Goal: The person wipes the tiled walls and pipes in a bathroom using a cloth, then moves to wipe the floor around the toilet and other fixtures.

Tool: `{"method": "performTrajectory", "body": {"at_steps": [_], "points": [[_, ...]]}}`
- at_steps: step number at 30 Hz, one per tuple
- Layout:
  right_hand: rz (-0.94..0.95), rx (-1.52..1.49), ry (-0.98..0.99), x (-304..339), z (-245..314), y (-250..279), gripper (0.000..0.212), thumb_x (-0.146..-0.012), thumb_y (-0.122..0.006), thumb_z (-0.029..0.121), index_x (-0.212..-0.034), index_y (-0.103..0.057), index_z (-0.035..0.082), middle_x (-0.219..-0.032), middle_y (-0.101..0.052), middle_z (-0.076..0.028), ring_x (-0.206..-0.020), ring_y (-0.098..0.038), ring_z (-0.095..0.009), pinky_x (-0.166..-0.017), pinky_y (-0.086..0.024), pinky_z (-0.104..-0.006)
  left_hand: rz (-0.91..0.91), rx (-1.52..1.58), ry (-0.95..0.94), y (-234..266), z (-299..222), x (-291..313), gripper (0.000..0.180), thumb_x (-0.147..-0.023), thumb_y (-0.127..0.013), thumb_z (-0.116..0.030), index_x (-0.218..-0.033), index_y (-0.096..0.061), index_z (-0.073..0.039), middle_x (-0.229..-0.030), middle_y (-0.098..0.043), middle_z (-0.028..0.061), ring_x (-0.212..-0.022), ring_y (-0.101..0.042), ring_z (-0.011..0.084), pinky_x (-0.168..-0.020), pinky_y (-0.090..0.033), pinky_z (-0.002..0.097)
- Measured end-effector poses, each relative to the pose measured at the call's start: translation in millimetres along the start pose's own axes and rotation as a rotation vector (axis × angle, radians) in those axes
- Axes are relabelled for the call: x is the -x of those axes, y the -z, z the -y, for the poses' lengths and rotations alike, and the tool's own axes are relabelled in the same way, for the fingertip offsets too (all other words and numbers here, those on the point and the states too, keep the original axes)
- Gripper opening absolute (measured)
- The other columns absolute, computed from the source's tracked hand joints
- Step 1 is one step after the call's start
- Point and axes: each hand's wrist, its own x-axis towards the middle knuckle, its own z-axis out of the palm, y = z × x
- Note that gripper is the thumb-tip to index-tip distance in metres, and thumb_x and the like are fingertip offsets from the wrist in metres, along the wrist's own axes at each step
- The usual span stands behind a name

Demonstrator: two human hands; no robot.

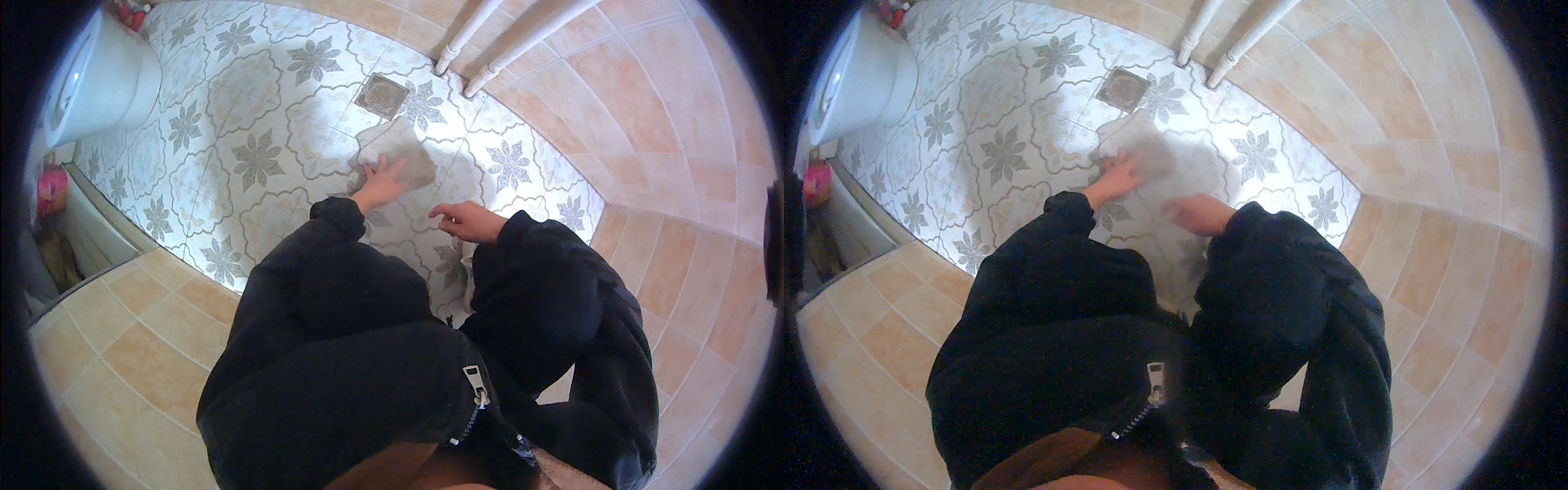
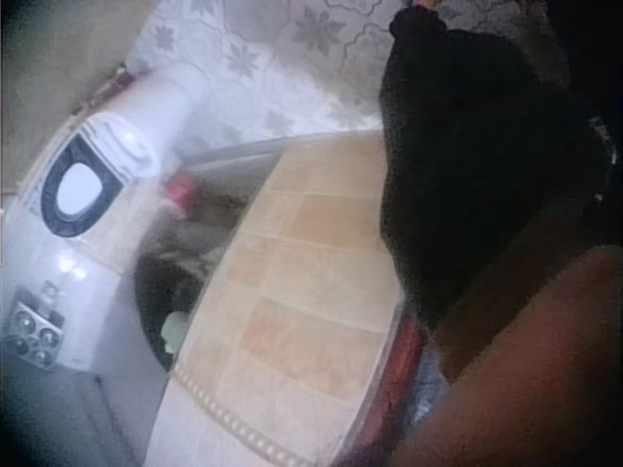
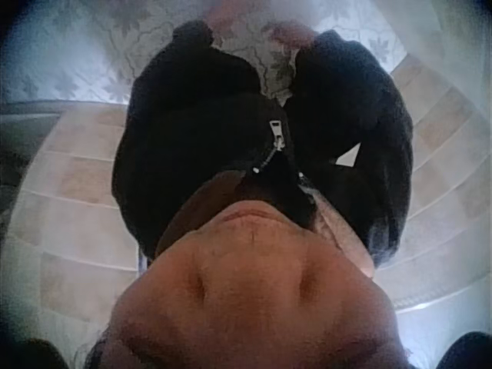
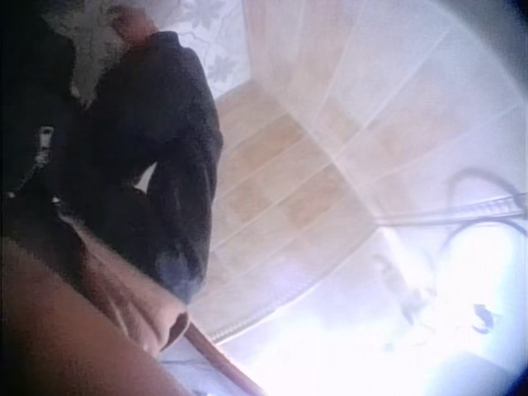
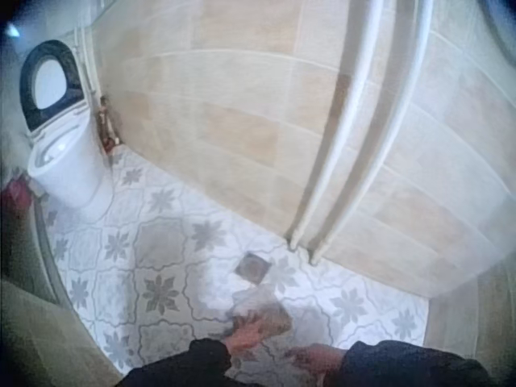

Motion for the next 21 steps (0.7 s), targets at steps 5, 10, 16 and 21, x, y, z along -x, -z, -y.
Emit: {"method": "performTrajectory", "body": {"at_steps": [5,10,16,21], "points": [[-0.091,0.147,-0.022,-18.7,-16.4,-13.9,0.043,-0.092,-0.055,0.017,-0.135,-0.051,0.009,-0.111,-0.066,-0.019,-0.101,-0.064,-0.038,-0.088,-0.051,-0.0459,-0.13,0.315,-0.09,4.8,10.5,36.0,0.065,-0.093,-0.058,-0.029,-0.152,-0.034,-0.016,-0.156,-0.029,0.0243,-0.147,-0.02,0.0424,-0.119,-0.019,0.0477],[-0.241,0.368,0.119,-76.7,-15.2,-29.5,0.057,-0.087,-0.06,0.021,-0.141,-0.044,0.012,-0.138,-0.049,-0.015,-0.127,-0.049,-0.036,-0.099,-0.043,-0.0464,0.126,0.138,0.04,80.8,-13.7,59.2,0.056,-0.093,-0.057,-0.027,-0.146,-0.044,-0.013,-0.136,-0.056,0.0185,-0.123,-0.055,0.035,-0.101,-0.044,0.0425],[-0.63,0.743,0.367,-140.2,-35.6,-34.1,0.058,-0.085,-0.063,0.026,-0.139,-0.047,0.016,-0.145,-0.045,-0.011,-0.137,-0.038,-0.036,-0.105,-0.036,-0.0539,0.089,-0.367,0.032,138.7,-58.2,35.6,0.039,-0.09,-0.059,-0.024,-0.126,-0.059,-0.01,-0.112,-0.068,0.02,-0.1,-0.065,0.0395,-0.084,-0.053,0.0484],[-0.641,0.596,0.237,-120.1,-95.0,-30.4,0.066,-0.086,-0.063,0.029,-0.147,-0.041,0.023,-0.154,-0.036,-0.01,-0.145,-0.028,-0.036,-0.112,-0.028,-0.0576,0.08,-0.448,0.09,103.5,-73.0,-19.1,0.029,-0.087,-0.059,-0.017,-0.113,-0.065,-0.008,-0.1,-0.072,0.016,-0.092,-0.069,0.0373,-0.08,-0.055,0.0481]]}}
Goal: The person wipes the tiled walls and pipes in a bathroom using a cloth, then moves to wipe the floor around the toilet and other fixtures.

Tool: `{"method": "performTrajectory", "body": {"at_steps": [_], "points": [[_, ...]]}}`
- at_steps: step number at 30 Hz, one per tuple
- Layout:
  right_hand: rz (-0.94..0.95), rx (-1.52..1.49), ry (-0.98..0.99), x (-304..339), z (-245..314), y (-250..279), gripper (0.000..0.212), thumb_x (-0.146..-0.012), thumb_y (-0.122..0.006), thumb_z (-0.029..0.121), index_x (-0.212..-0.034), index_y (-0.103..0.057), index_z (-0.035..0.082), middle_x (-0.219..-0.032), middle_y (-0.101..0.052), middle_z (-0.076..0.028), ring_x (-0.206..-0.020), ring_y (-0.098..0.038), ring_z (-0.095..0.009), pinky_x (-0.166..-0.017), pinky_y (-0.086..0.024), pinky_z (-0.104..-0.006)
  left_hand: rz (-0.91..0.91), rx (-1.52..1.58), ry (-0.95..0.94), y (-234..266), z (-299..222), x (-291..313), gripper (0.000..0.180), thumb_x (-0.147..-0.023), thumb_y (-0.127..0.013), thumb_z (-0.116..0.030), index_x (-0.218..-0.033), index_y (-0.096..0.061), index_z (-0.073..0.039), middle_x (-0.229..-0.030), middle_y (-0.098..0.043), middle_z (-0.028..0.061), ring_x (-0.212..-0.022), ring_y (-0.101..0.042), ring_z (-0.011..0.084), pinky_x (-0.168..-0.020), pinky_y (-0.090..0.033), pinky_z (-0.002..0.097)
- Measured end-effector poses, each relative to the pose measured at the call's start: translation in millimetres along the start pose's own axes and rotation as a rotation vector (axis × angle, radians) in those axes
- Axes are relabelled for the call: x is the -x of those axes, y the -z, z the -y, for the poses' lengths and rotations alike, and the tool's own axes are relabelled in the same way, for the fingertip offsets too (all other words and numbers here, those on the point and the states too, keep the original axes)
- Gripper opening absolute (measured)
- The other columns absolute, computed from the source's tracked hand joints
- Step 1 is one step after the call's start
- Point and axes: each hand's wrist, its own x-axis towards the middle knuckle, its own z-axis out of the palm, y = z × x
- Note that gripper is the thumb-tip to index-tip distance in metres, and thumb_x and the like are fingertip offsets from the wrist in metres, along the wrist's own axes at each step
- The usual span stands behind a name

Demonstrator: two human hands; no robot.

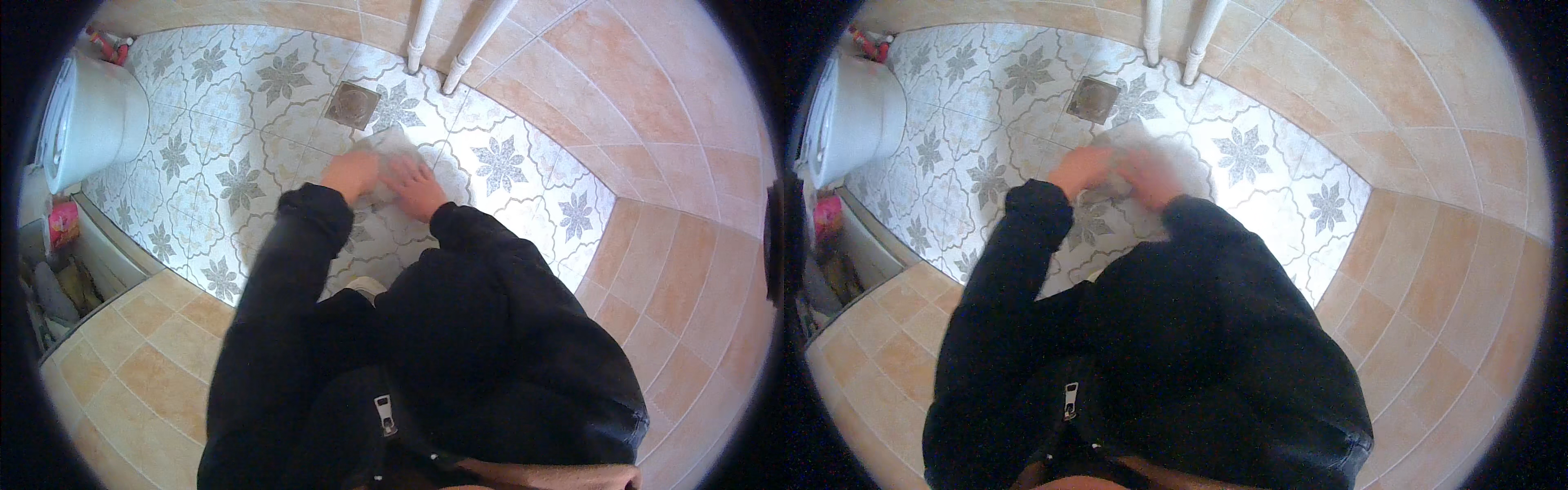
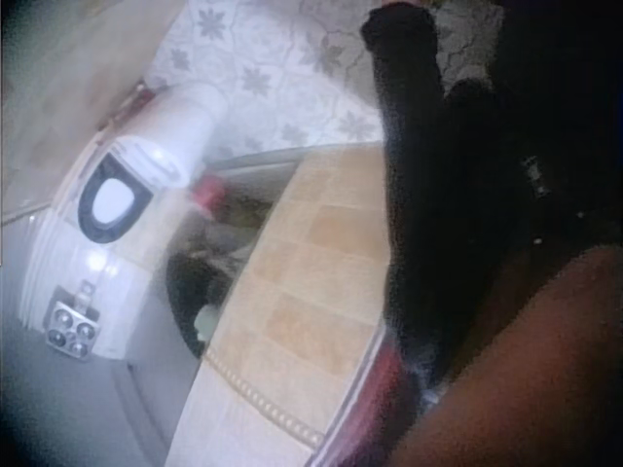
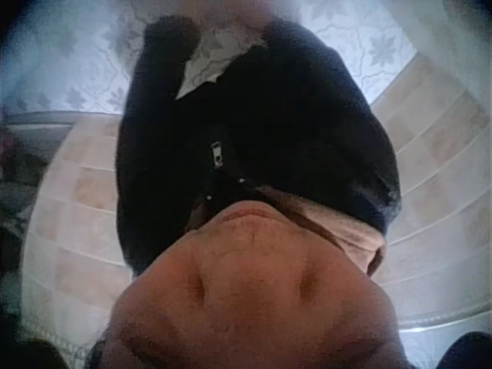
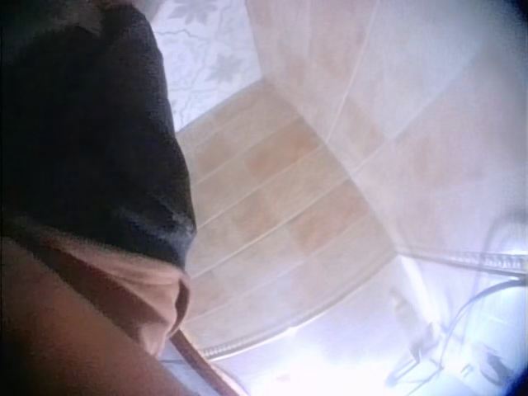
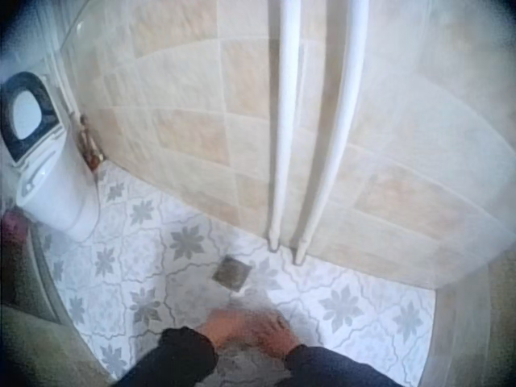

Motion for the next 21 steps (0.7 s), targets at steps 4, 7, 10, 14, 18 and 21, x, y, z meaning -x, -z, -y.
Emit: {"method": "performTrajectory", "body": {"at_steps": [4,7,10,14,18,21], "points": [[0.117,0.115,-0.299,65.4,-39.8,11.7,0.073,-0.086,-0.062,0.031,-0.153,-0.032,0.025,-0.16,-0.027,-0.011,-0.147,-0.022,-0.038,-0.115,-0.022,-0.0586,0.022,0.252,0.092,-58.1,-38.9,-26.4,0.036,-0.087,-0.059,-0.017,-0.122,-0.06,-0.009,-0.119,-0.065,0.0175,-0.11,-0.062,0.0368,-0.089,-0.052,0.0478],[0.122,0.047,-0.55,117.8,-72.3,30.3,0.074,-0.087,-0.061,0.03,-0.154,-0.03,0.026,-0.161,-0.024,-0.013,-0.148,-0.018,-0.041,-0.114,-0.024,-0.0595,-0.074,0.366,0.03,-94.6,-58.4,-22.2,0.049,-0.089,-0.057,-0.019,-0.137,-0.05,-0.011,-0.136,-0.055,0.0195,-0.125,-0.053,0.0371,-0.1,-0.046,0.0468],[0.04,0.043,-0.755,130.1,-100.2,43.0,0.074,-0.085,-0.06,0.037,-0.153,-0.032,0.025,-0.158,-0.028,-0.017,-0.146,-0.018,-0.047,-0.113,-0.021,-0.0647,-0.163,0.52,0.074,-96.2,-62.1,-28.7,0.061,-0.09,-0.054,-0.018,-0.148,-0.038,-0.008,-0.145,-0.046,0.0222,-0.133,-0.045,0.0379,-0.107,-0.04,0.0455],[-0.016,0.059,-0.972,59.1,-110.2,35.7,0.082,-0.084,-0.059,0.051,-0.155,-0.029,0.024,-0.161,-0.022,-0.018,-0.144,-0.014,-0.054,-0.106,-0.02,-0.0748,-0.239,0.788,0.325,-78.6,-51.3,-37.9,0.067,-0.09,-0.052,-0.017,-0.152,-0.029,-0.002,-0.149,-0.04,0.0249,-0.137,-0.04,0.0397,-0.11,-0.037,0.0448],[0.062,0.111,-0.509,-18.4,-72.0,27.2,0.075,-0.086,-0.059,0.043,-0.154,-0.031,0.025,-0.16,-0.027,-0.013,-0.145,-0.02,-0.048,-0.102,-0.027,-0.0746,-0.408,0.777,0.429,-79.8,-28.3,-32.7,0.069,-0.09,-0.054,-0.015,-0.153,-0.027,-0.004,-0.151,-0.036,0.0265,-0.137,-0.039,0.0432,-0.109,-0.038,0.0459],[0.09,0.022,-0.063,-45.0,-26.1,10.6,0.072,-0.081,-0.068,0.044,-0.146,-0.044,0.027,-0.155,-0.035,-0.01,-0.145,-0.024,-0.043,-0.107,-0.025,-0.0692,-0.463,0.669,0.354,-90.7,-16.8,-25.9,0.068,-0.089,-0.056,-0.013,-0.152,-0.03,-0.007,-0.152,-0.035,0.0266,-0.137,-0.038,0.044,-0.109,-0.039,0.0459]]}}
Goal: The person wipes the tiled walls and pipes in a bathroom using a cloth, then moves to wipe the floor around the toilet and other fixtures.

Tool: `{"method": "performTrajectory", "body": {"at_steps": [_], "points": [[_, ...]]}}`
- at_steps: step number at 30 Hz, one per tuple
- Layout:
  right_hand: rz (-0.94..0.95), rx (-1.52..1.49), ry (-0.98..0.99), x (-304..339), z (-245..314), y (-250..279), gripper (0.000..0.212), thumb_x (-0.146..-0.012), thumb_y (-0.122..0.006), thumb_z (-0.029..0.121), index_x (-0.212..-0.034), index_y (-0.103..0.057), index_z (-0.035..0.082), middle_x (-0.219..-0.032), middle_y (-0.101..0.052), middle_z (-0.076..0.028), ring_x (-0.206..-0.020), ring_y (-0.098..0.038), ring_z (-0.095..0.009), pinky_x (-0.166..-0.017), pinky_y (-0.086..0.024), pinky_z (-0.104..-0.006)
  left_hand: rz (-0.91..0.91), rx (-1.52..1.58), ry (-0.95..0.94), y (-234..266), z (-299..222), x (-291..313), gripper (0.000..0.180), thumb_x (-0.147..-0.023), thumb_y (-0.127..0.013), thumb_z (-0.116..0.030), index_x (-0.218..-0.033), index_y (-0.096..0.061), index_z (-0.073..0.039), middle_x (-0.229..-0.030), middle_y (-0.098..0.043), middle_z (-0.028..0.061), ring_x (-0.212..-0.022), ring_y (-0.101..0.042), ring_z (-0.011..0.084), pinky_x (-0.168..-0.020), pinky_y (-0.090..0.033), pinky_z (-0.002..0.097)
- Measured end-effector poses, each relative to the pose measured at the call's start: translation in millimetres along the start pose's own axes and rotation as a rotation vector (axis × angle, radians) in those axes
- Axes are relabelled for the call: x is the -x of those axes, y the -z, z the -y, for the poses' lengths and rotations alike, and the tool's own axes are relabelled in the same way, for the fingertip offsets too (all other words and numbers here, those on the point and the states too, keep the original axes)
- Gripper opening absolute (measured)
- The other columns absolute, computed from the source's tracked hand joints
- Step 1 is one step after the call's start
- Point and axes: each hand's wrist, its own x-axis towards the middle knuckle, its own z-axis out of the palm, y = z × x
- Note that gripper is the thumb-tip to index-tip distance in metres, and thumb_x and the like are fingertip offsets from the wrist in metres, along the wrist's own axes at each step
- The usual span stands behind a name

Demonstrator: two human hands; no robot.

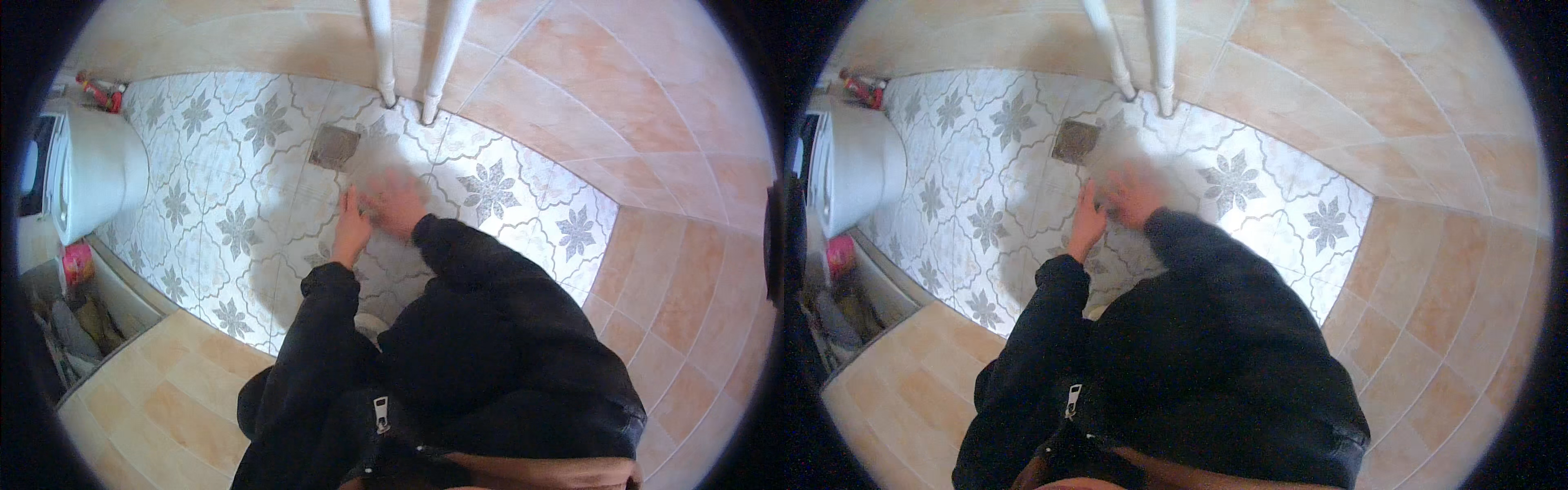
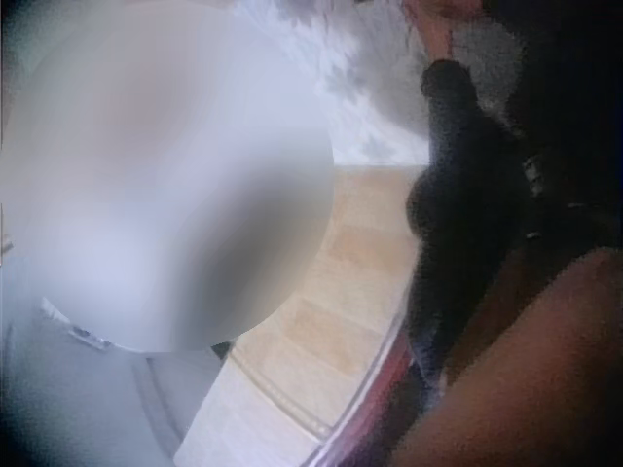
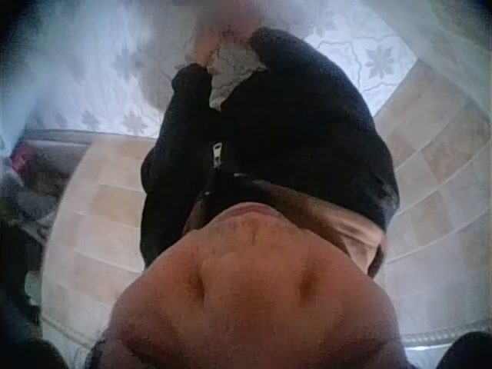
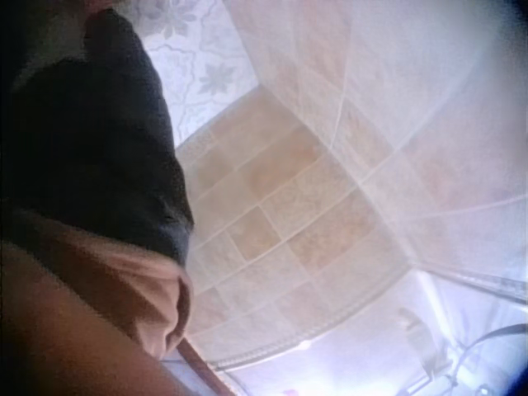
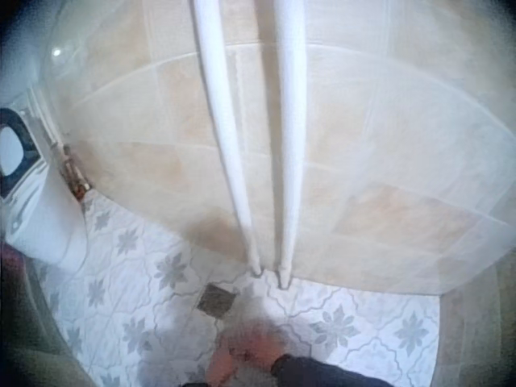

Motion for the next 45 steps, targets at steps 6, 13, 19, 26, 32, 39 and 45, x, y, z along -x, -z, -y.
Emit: {"method": "performTrajectory", "body": {"at_steps": [6,13,19,26,32,39,45], "points": [[-0.058,0.084,-0.048,-0.1,-43.1,6.5,0.072,-0.08,-0.07,0.048,-0.146,-0.044,0.032,-0.154,-0.036,-0.008,-0.145,-0.025,-0.039,-0.11,-0.024,-0.0649,0.147,-0.111,0.018,-8.2,-7.5,-6.7,0.066,-0.09,-0.058,-0.015,-0.151,-0.033,-0.007,-0.152,-0.035,0.0258,-0.138,-0.037,0.0436,-0.111,-0.036,0.0464],[-0.121,0.07,-0.513,99.1,-156.3,44.7,0.071,-0.088,-0.064,0.05,-0.15,-0.036,0.031,-0.156,-0.034,-0.011,-0.146,-0.023,-0.042,-0.111,-0.027,-0.0617,0.294,-0.025,-0.169,-42.0,-86.5,-10.2,0.063,-0.092,-0.053,-0.021,-0.15,-0.034,-0.006,-0.149,-0.041,0.0254,-0.137,-0.04,0.0402,-0.112,-0.035,0.0446],[-0.19,0.022,-1.08,228.1,-226.7,39.7,0.074,-0.092,-0.051,0.058,-0.155,-0.027,0.03,-0.162,-0.024,-0.013,-0.148,-0.016,-0.044,-0.113,-0.021,-0.0637,0.465,0.045,-0.203,-65.9,-130.0,10.0,0.062,-0.093,-0.055,-0.023,-0.15,-0.036,-0.007,-0.145,-0.047,0.0247,-0.133,-0.046,0.0395,-0.111,-0.036,0.042],[-0.1,0.08,-1.366,200.0,-145.4,3.3,0.078,-0.091,-0.05,0.055,-0.157,-0.022,0.024,-0.162,-0.02,-0.015,-0.146,-0.016,-0.049,-0.109,-0.022,-0.0694,0.495,-0.007,-0.062,-94.9,-125.6,12.8,0.072,-0.089,-0.062,-0.025,-0.152,-0.032,-0.008,-0.146,-0.045,0.0256,-0.135,-0.044,0.0392,-0.111,-0.037,0.0414],[-0.096,-0.038,-0.655,179.6,-70.6,3.8,0.071,-0.087,-0.061,0.045,-0.151,-0.037,0.028,-0.159,-0.027,-0.013,-0.147,-0.018,-0.045,-0.108,-0.023,-0.0693,0.432,-0.04,-0.226,-116.2,-119.1,9.5,0.077,-0.088,-0.064,-0.028,-0.154,-0.029,-0.01,-0.154,-0.034,0.0236,-0.144,-0.03,0.0379,-0.113,-0.034,0.0422],[-0.078,0.026,-0.891,241.4,-185.6,34.1,0.072,-0.088,-0.059,0.05,-0.153,-0.033,0.032,-0.161,-0.025,-0.009,-0.149,-0.018,-0.04,-0.11,-0.024,-0.0681,0.637,0.004,-0.275,-125.0,-160.3,11.4,0.075,-0.088,-0.066,-0.034,-0.151,-0.035,-0.009,-0.151,-0.042,0.0227,-0.136,-0.043,0.0398,-0.111,-0.037,0.0419],[-0.121,-0.021,-1.459,367.0,-321.0,45.3,0.078,-0.092,-0.047,0.064,-0.156,-0.027,0.024,-0.162,-0.022,-0.015,-0.149,-0.016,-0.042,-0.118,-0.021,-0.0559,0.698,0.139,-0.155,-125.2,-186.0,26.7,0.067,-0.089,-0.064,-0.034,-0.146,-0.043,-0.005,-0.143,-0.05,0.0237,-0.131,-0.05,0.0363,-0.108,-0.04,0.0414]]}}
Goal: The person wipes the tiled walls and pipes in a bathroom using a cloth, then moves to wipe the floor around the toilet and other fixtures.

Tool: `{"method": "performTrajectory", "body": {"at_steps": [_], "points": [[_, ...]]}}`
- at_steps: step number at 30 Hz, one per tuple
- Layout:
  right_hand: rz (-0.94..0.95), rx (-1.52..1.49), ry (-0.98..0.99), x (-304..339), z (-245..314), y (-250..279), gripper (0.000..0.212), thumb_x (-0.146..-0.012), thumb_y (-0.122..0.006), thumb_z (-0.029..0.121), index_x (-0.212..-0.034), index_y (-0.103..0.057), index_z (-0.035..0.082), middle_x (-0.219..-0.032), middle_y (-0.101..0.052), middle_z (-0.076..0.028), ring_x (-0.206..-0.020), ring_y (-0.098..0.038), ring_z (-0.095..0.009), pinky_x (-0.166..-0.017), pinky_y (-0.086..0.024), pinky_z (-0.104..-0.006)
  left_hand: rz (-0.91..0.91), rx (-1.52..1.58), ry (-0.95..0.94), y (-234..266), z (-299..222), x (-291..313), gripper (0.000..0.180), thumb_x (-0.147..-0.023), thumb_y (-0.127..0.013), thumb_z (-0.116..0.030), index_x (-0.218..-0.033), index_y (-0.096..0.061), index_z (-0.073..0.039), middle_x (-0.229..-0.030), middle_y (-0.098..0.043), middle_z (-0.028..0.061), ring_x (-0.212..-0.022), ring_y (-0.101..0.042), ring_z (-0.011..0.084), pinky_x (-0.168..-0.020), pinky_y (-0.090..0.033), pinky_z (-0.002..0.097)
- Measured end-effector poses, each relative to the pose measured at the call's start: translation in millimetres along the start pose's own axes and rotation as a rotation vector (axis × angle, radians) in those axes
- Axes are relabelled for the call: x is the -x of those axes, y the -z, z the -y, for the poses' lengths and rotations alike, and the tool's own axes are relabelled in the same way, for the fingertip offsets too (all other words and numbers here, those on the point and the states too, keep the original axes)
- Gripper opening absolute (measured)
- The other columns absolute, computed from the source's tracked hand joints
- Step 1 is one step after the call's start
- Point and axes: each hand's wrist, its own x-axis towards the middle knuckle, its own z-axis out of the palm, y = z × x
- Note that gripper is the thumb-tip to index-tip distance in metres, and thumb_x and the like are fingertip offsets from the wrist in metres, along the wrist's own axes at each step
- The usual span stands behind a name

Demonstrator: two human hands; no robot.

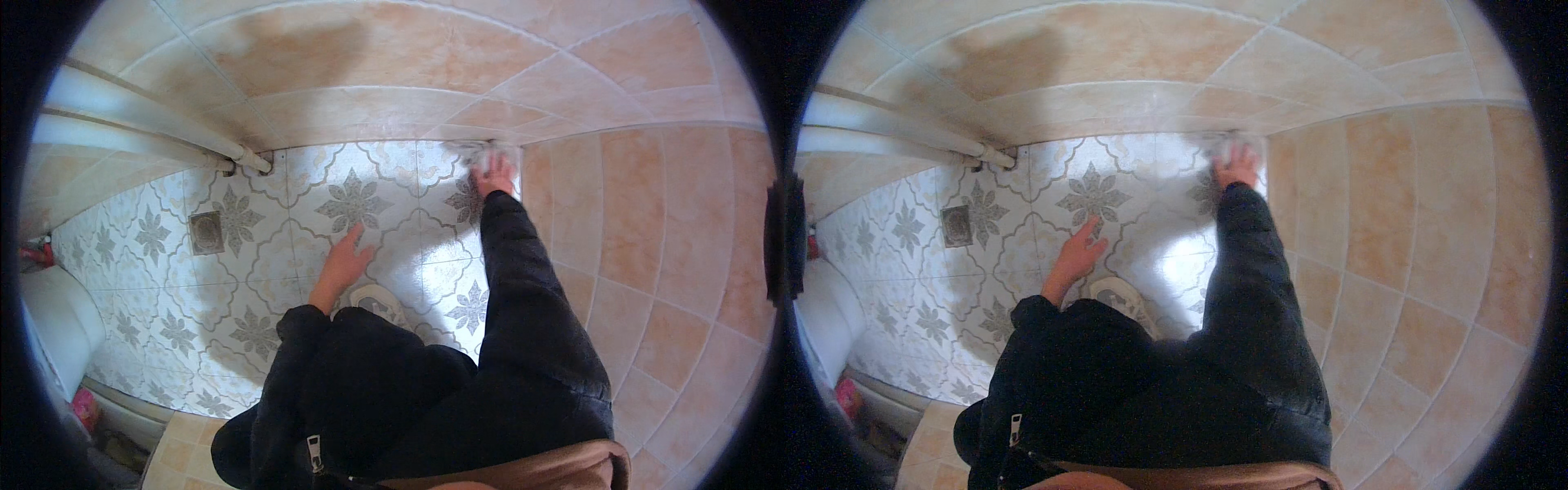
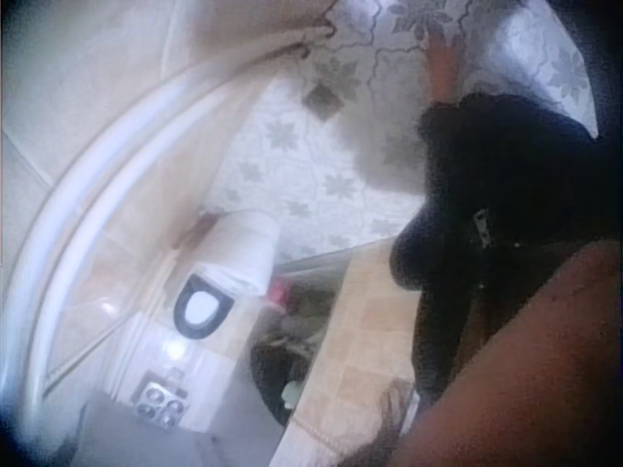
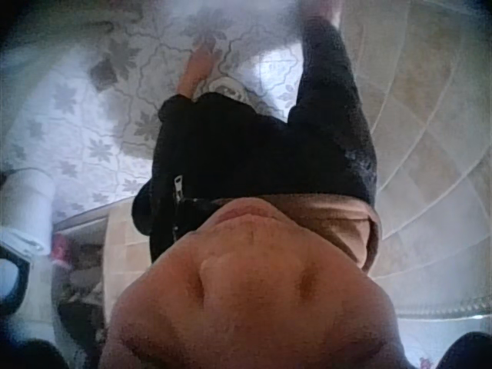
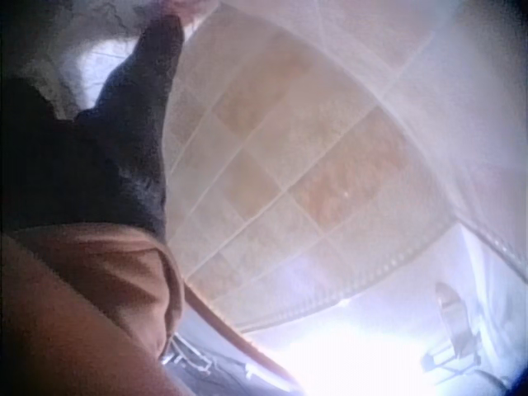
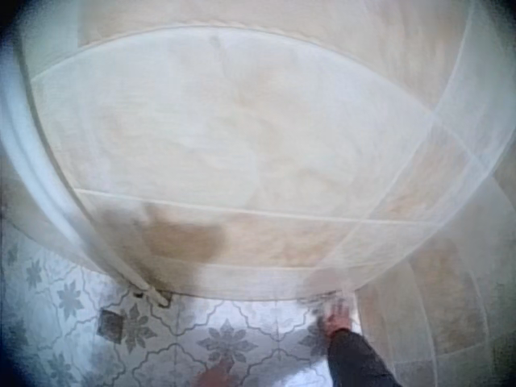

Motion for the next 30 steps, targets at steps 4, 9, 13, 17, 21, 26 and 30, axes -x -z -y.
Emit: {"method": "performTrajectory", "body": {"at_steps": [4,9,13,17,21,26,30], "points": [[-0.001,-0.138,-0.1,13.7,-36.1,-14.4,0.084,-0.092,-0.041,0.068,-0.158,-0.018,0.022,-0.162,-0.018,-0.02,-0.148,-0.013,-0.046,-0.121,-0.012,-0.0525,-0.074,-0.153,-0.008,5.4,11.7,4.4,0.063,-0.089,-0.064,-0.031,-0.144,-0.045,-0.008,-0.131,-0.06,0.0218,-0.113,-0.061,0.0369,-0.097,-0.048,0.0427],[-0.01,-0.131,-0.11,126.0,26.8,-46.5,0.084,-0.09,-0.046,0.067,-0.159,-0.015,0.029,-0.163,-0.014,-0.018,-0.146,-0.013,-0.051,-0.112,-0.014,-0.0706,-0.197,-0.123,0.082,11.2,46.9,2.7,0.057,-0.09,-0.056,-0.021,-0.142,-0.044,-0.003,-0.13,-0.058,0.0261,-0.119,-0.056,0.0414,-0.099,-0.045,0.0474],[0.005,0.099,0.185,201.8,115.6,-60.8,0.088,-0.085,-0.057,0.059,-0.157,-0.021,0.024,-0.162,-0.02,-0.016,-0.145,-0.018,-0.05,-0.108,-0.021,-0.0697,-0.38,-0.019,0.164,10.2,62.2,16.1,0.059,-0.088,-0.055,-0.013,-0.145,-0.039,-0.005,-0.125,-0.056,0.029,-0.114,-0.056,0.0453,-0.094,-0.045,0.0508],[0.232,-0.016,0.739,264.4,197.3,-66.6,0.08,-0.086,-0.059,0.057,-0.154,-0.03,0.025,-0.162,-0.019,-0.015,-0.147,-0.012,-0.047,-0.11,-0.016,-0.0706,-0.568,-0.141,0.182,22.3,68.0,44.0,0.062,-0.086,-0.057,-0.009,-0.146,-0.04,-0.012,-0.122,-0.053,0.0268,-0.11,-0.055,0.046,-0.091,-0.046,0.0518],[0.275,0.124,1.323,303.7,259.2,-70.5,0.07,-0.084,-0.062,0.054,-0.146,-0.045,0.028,-0.159,-0.028,-0.01,-0.148,-0.015,-0.041,-0.11,-0.016,-0.071,-0.658,-0.482,0.35,42.0,88.3,70.8,0.062,-0.085,-0.059,-0.006,-0.144,-0.044,-0.016,-0.123,-0.052,0.0219,-0.114,-0.052,0.0415,-0.093,-0.046,0.0496],[0.327,0.134,1.498,255.3,315.7,-49.5,0.059,-0.089,-0.058,0.05,-0.144,-0.049,0.029,-0.158,-0.032,-0.006,-0.149,-0.018,-0.036,-0.108,-0.016,-0.0733,-0.756,-0.435,0.239,49.9,126.4,98.2,0.06,-0.085,-0.058,-0.007,-0.143,-0.045,-0.013,-0.126,-0.052,0.0208,-0.118,-0.051,0.0401,-0.096,-0.045,0.0481],[0.185,0.097,1.316,214.5,376.1,-39.1,0.056,-0.092,-0.055,0.045,-0.146,-0.045,0.032,-0.16,-0.027,-0.006,-0.149,-0.014,-0.038,-0.104,-0.018,-0.0769,-0.866,-0.204,0.193,46.9,141.4,106.8,0.06,-0.084,-0.055,-0.005,-0.143,-0.043,-0.009,-0.132,-0.05,0.024,-0.119,-0.05,0.0424,-0.098,-0.044,0.0483]]}}
